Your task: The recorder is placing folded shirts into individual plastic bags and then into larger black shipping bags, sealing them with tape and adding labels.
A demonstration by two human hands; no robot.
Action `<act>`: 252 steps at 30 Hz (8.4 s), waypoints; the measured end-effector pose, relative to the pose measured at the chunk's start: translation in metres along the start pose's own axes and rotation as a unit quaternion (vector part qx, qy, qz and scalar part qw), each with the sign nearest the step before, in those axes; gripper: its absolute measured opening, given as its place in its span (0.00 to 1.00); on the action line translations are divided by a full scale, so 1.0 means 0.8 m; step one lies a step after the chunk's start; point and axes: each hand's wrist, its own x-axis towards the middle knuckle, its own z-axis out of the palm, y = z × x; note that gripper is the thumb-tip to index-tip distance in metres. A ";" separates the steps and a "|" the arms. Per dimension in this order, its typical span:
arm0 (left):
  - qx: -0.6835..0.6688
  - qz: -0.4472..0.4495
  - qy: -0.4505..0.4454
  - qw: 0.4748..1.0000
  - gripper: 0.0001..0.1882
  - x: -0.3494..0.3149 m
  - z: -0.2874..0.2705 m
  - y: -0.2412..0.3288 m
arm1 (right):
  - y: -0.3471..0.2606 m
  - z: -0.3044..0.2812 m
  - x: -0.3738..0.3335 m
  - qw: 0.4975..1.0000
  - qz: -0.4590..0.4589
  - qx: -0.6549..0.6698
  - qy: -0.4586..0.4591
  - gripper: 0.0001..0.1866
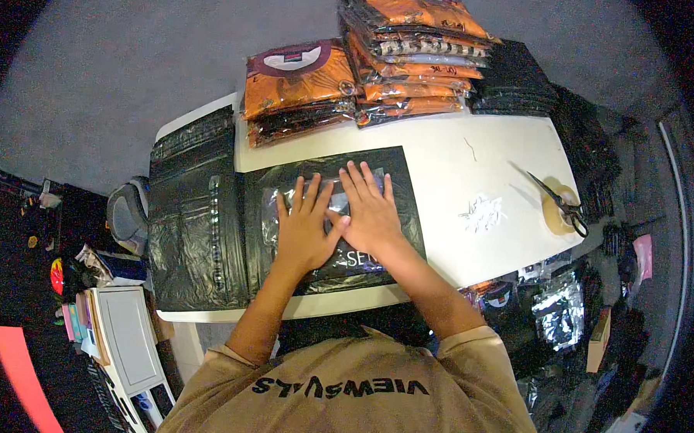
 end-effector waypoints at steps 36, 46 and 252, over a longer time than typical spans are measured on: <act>-0.003 -0.068 -0.025 0.997 0.43 0.003 -0.012 -0.008 | 0.001 0.004 -0.007 0.998 -0.029 0.042 0.022 0.38; -0.034 -0.062 0.012 0.997 0.43 -0.018 -0.016 -0.045 | 0.018 0.001 -0.020 1.000 0.025 0.008 0.005 0.44; -0.753 -0.266 -0.043 0.600 0.19 -0.112 -0.140 -0.280 | -0.127 0.071 0.268 0.944 -0.231 0.207 -0.112 0.24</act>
